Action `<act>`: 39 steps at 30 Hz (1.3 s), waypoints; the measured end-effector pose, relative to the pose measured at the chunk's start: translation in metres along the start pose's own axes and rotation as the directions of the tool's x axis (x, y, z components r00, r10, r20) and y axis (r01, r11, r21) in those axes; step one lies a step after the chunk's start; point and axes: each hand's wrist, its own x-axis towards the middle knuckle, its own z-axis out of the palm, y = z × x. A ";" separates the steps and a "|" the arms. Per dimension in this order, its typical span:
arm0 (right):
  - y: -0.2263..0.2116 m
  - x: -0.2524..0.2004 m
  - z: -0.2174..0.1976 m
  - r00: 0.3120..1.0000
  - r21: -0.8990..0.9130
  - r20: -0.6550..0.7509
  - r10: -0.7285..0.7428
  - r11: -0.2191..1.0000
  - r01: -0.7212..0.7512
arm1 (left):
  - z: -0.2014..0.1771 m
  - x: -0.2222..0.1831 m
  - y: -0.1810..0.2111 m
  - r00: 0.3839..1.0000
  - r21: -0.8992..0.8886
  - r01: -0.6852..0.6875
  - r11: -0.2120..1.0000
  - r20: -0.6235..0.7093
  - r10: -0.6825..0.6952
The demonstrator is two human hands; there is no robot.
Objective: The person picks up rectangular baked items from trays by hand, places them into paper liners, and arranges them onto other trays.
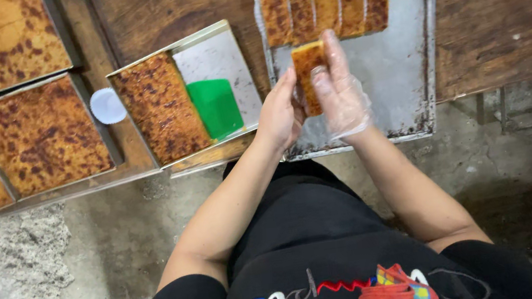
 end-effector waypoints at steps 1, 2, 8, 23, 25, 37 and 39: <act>-0.005 0.001 -0.008 0.997 -0.156 -0.001 0.080 0.984 -0.080 | 0.008 0.001 0.000 1.000 0.001 0.005 1.000 0.002 -0.005; -0.006 0.004 -0.016 0.997 -0.158 -0.006 0.083 0.984 -0.083 | 0.015 0.002 -0.001 0.998 -0.032 0.004 0.999 0.058 -0.002; 0.053 -0.014 -0.060 0.928 -0.166 -0.367 -0.064 0.986 0.002 | 0.043 0.012 -0.004 0.989 0.141 0.055 0.988 0.129 -0.074; 0.200 0.029 -0.186 0.979 -0.543 -0.108 0.172 0.815 -0.203 | 0.098 0.099 -0.044 0.770 0.769 -0.632 0.094 0.609 0.192; 0.179 0.028 -0.189 0.800 -0.609 0.003 0.600 0.636 -0.474 | 0.081 0.045 0.003 0.860 0.834 -0.510 0.212 0.503 0.089; 0.202 0.070 -0.170 0.983 -0.728 0.180 -0.027 0.669 0.151 | -0.133 -0.131 0.175 0.637 0.990 0.127 0.056 -0.125 0.761; 0.172 0.079 -0.159 0.964 -0.880 0.116 0.239 0.476 -0.012 | -0.166 -0.144 0.198 0.576 0.910 0.236 -0.340 0.150 0.803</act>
